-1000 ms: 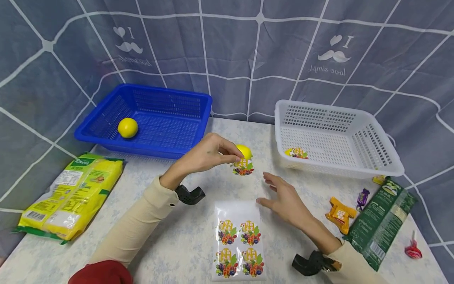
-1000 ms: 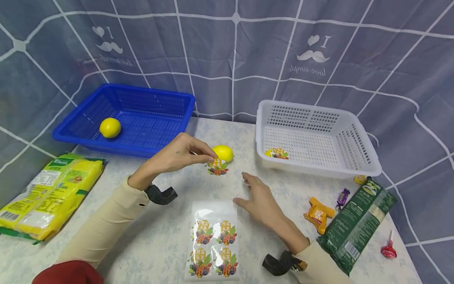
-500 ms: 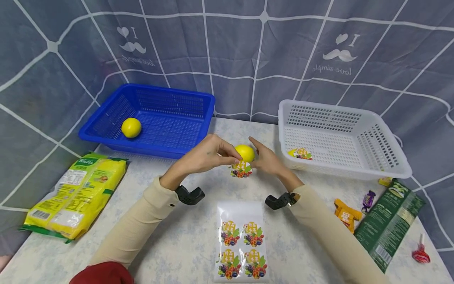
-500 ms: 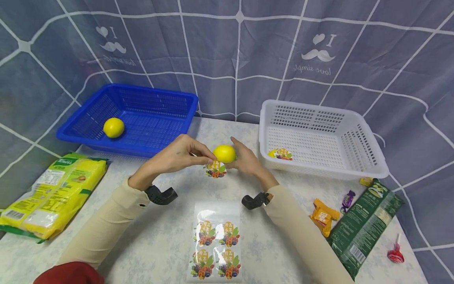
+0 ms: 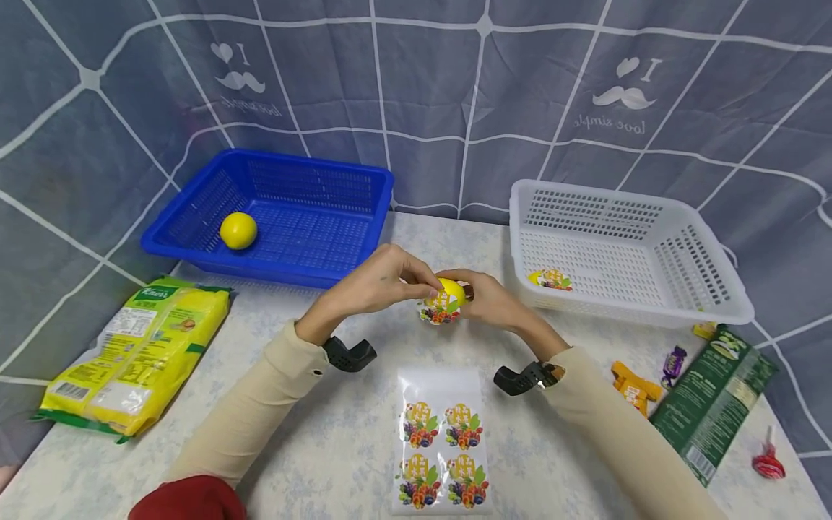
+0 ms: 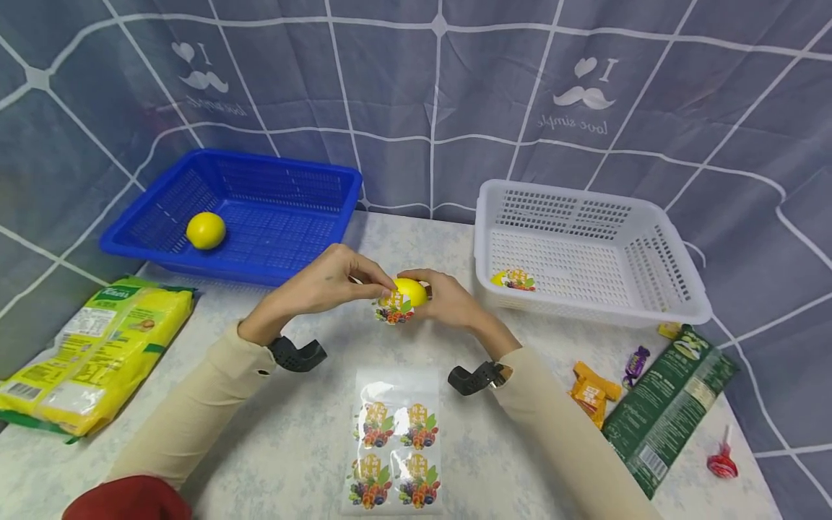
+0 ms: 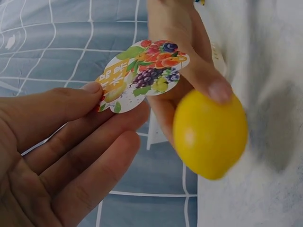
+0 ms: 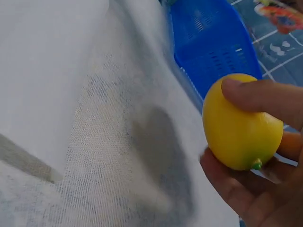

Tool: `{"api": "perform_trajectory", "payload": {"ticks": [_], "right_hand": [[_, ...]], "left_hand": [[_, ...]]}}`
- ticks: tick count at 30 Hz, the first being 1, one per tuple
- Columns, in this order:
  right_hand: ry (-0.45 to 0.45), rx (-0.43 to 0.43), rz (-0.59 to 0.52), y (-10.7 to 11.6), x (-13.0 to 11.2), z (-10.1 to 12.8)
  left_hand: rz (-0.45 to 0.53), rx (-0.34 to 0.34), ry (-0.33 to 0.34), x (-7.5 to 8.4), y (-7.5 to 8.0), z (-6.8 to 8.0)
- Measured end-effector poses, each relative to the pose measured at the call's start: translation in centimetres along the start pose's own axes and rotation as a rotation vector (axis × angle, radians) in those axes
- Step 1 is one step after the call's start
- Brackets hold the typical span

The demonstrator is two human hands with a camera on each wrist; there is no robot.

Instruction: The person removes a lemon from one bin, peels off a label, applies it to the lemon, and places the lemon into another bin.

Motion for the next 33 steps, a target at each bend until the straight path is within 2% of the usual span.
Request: {"api": "perform_trajectory", "payload": {"ticks": [5, 12, 18, 26, 33], "right_hand": [[0.02, -0.045, -0.075, -0.1, -0.9, 1.6], [0.047, -0.105, -0.198, -0.8, -2.0, 2.3], [0.029, -0.116, -0.234, -0.8, -2.3, 2.8], [0.009, -0.143, -0.303, -0.9, -2.0, 3.2], [0.035, -0.147, -0.28, -0.8, -2.0, 3.6]], "left_hand": [[0.011, 0.017, -0.007, 0.0, -0.1, -0.3], [-0.004, 0.035, -0.025, 0.1, -0.4, -0.5], [-0.03, 0.043, -0.025, 0.2, -0.6, -0.7], [-0.017, 0.057, -0.018, 0.2, -1.1, -0.9], [-0.034, 0.078, 0.002, 0.1, -1.2, -0.9]]}}
Point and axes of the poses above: each hand's wrist, its own z-axis away from the middle knuckle, its own y-axis out of the back of the hand, x = y × z, the point moved 5 cm from there along -z, towards the middle knuckle
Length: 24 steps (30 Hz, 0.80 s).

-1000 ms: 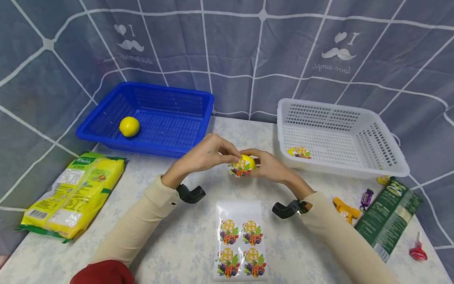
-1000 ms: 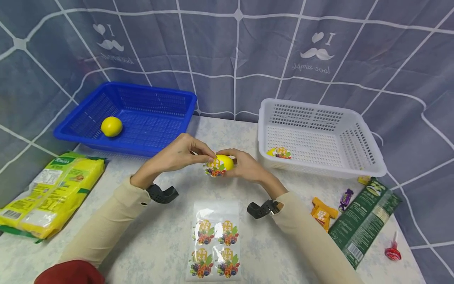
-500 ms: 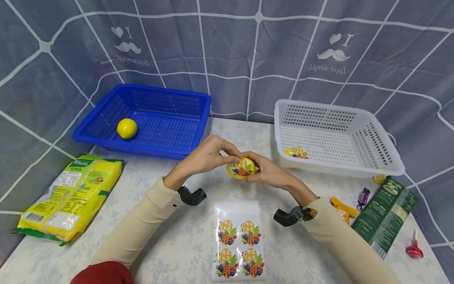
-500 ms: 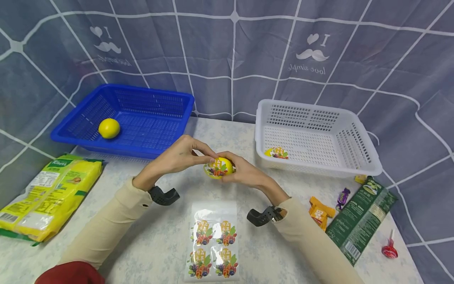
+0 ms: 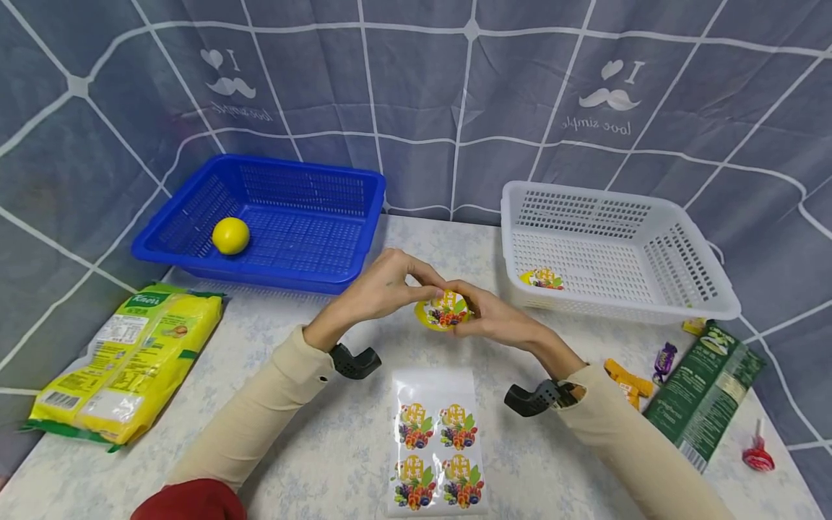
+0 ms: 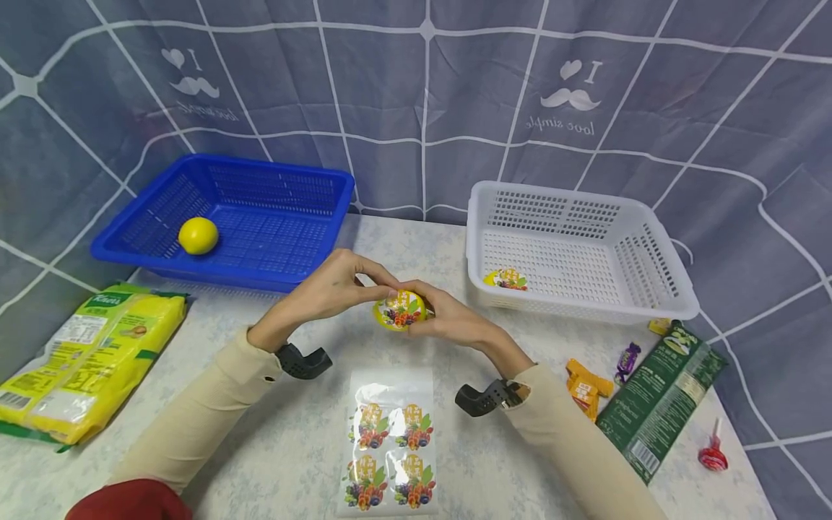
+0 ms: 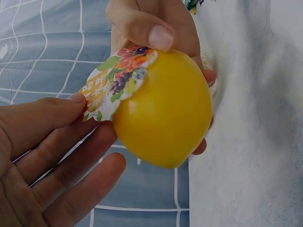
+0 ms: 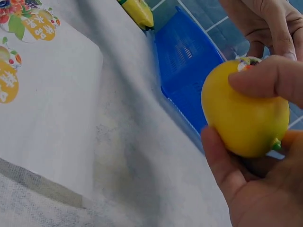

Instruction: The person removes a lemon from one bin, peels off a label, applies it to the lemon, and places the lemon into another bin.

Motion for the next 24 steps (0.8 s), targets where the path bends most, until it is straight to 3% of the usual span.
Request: {"api": "perform_trajectory", "payload": {"ticks": [8, 18, 24], "right_hand": [[-0.001, -0.091, -0.199, -0.55, -0.18, 0.42], [-0.065, 0.002, -0.116, -0.37, 0.11, 0.3], [-0.05, 0.007, -0.15, -0.35, 0.33, 0.21]], "left_hand": [[-0.012, 0.014, 0.004, 0.0, -0.01, 0.05], [-0.022, 0.028, 0.003, 0.12, 0.01, 0.11], [-0.019, 0.028, -0.008, 0.14, -0.02, 0.03]]}}
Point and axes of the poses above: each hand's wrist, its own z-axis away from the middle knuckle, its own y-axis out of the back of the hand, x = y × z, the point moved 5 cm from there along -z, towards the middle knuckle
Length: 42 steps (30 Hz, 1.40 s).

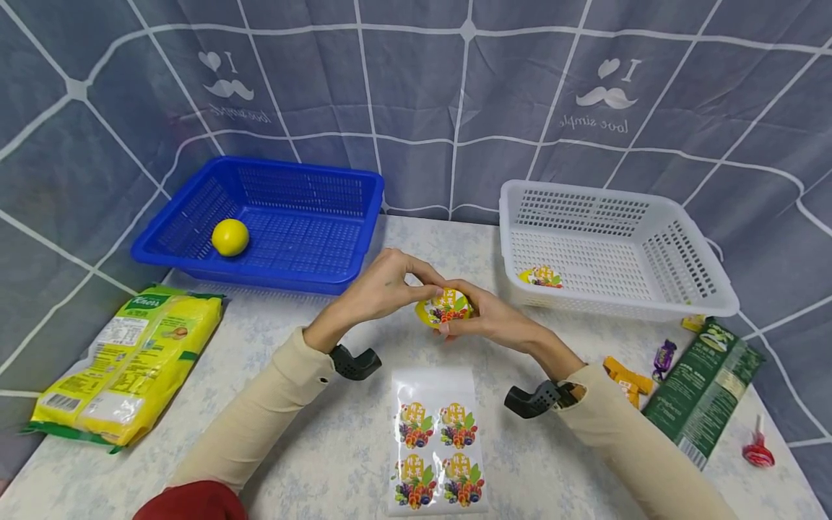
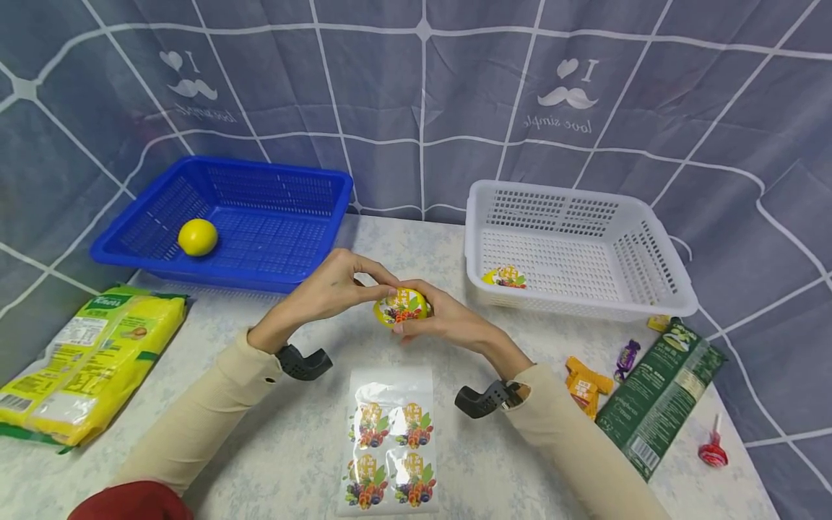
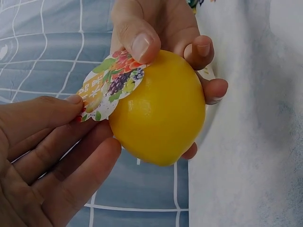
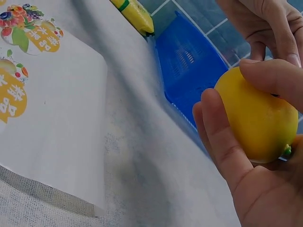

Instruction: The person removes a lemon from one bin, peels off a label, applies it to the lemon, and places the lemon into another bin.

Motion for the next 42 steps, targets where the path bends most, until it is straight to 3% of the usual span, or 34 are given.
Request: {"api": "perform_trajectory", "payload": {"ticks": [11, 19, 25, 29, 35, 42], "right_hand": [[0.017, -0.001, -0.048, -0.3, -0.1, 0.0], [0.051, -0.009, -0.061, -0.2, -0.6, 0.1], [0.034, 0.001, -0.013, -0.2, -0.8, 0.2], [0.023, 0.008, 0.004, -0.2, -0.9, 0.2], [0.034, 0.019, 0.035, -0.1, -1.3, 0.4], [0.035, 0.026, 0.098, 0.2, -1.6, 0.6]], "left_hand": [[-0.001, 0.042, -0.031, -0.1, -0.1, 0.0], [-0.135, 0.101, -0.2, 0.6, -0.2, -0.1], [-0.185, 0.088, -0.274, 0.9, -0.4, 0.0], [-0.161, 0.065, -0.264, 0.7, -0.4, 0.0], [-0.118, 0.041, -0.186, 0.0, -0.3, 0.0], [-0.12, 0.015, -0.181, -0.1, -0.5, 0.0]]}}
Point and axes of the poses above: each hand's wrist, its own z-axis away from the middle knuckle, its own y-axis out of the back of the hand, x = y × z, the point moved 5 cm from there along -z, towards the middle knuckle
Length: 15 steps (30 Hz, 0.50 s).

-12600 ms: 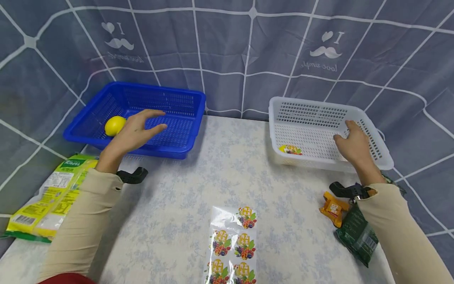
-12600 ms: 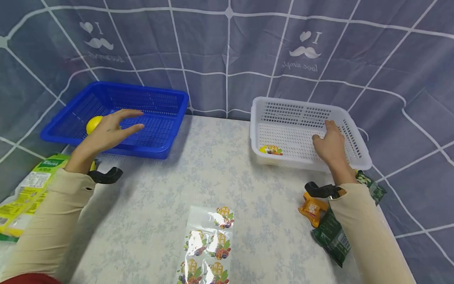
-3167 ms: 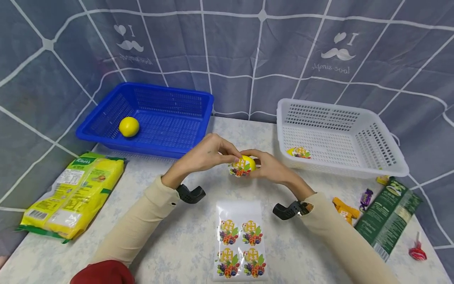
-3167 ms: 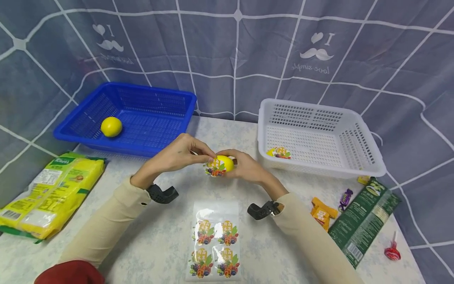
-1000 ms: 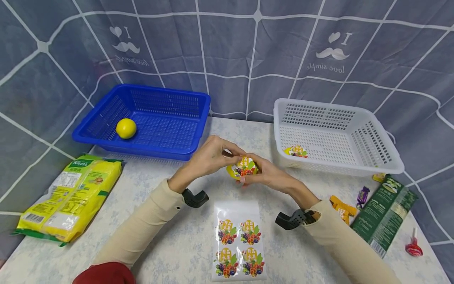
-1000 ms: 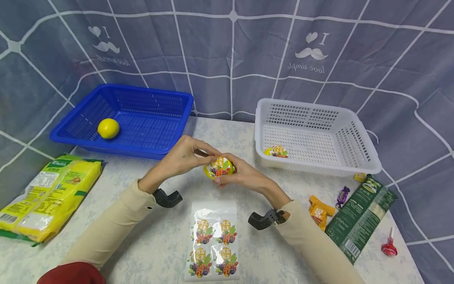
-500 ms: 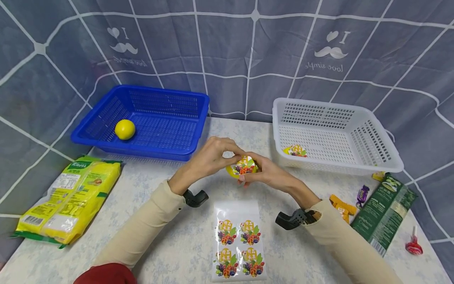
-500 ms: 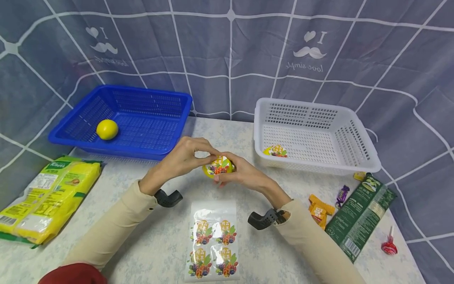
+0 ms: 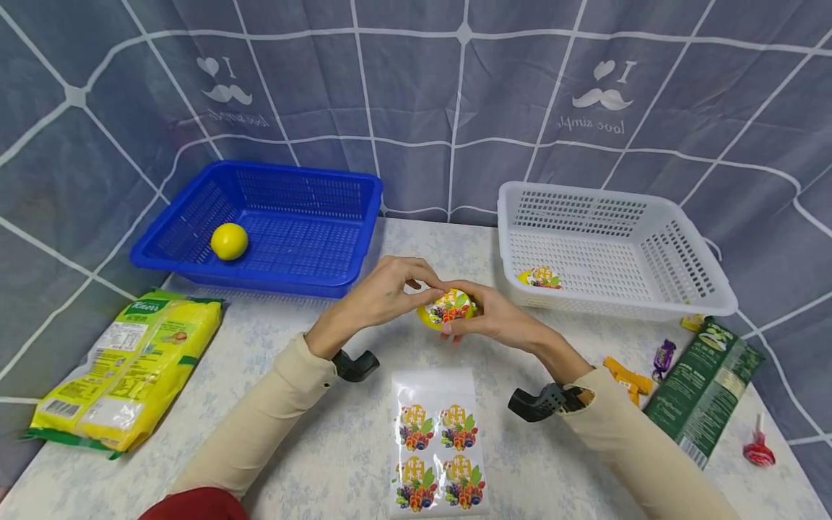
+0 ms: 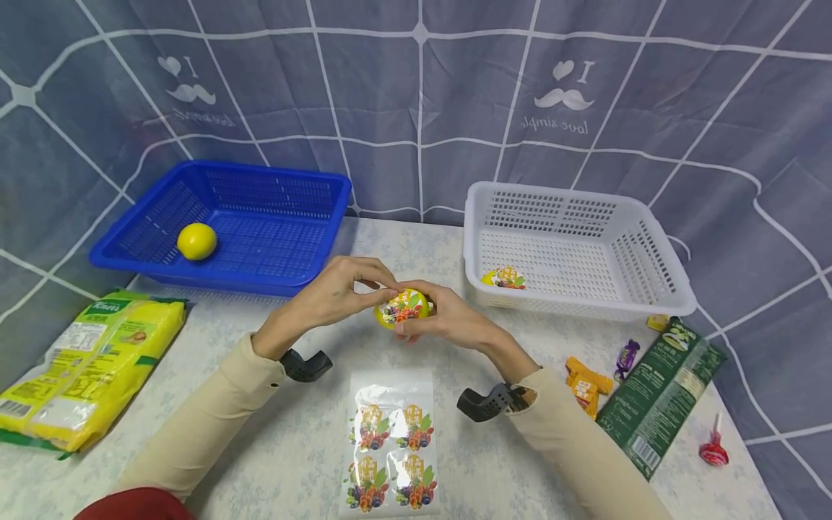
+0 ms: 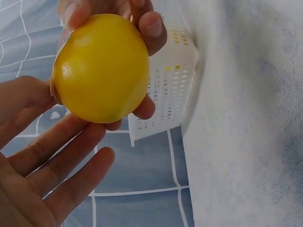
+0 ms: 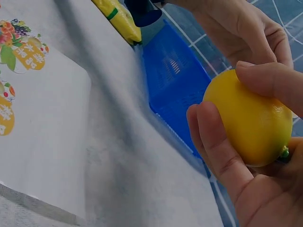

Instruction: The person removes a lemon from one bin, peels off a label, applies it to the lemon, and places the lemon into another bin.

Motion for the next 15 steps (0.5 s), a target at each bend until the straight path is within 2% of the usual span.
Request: {"api": "perform_trajectory", "payload": {"ticks": [5, 11, 15], "right_hand": [[0.03, 0.017, -0.005, 0.3, -0.31, 0.02], [0.026, 0.065, 0.03, 0.69, -0.52, 0.15], [0.039, 0.101, 0.072, 0.82, -0.96, -0.03]], "left_hand": [[0.027, 0.002, -0.001, 0.22, -0.31, -0.09], [0.11, -0.007, 0.047, 0.1, -0.91, -0.09], [0.096, 0.009, 0.051, 0.15, -0.86, -0.19]]}}
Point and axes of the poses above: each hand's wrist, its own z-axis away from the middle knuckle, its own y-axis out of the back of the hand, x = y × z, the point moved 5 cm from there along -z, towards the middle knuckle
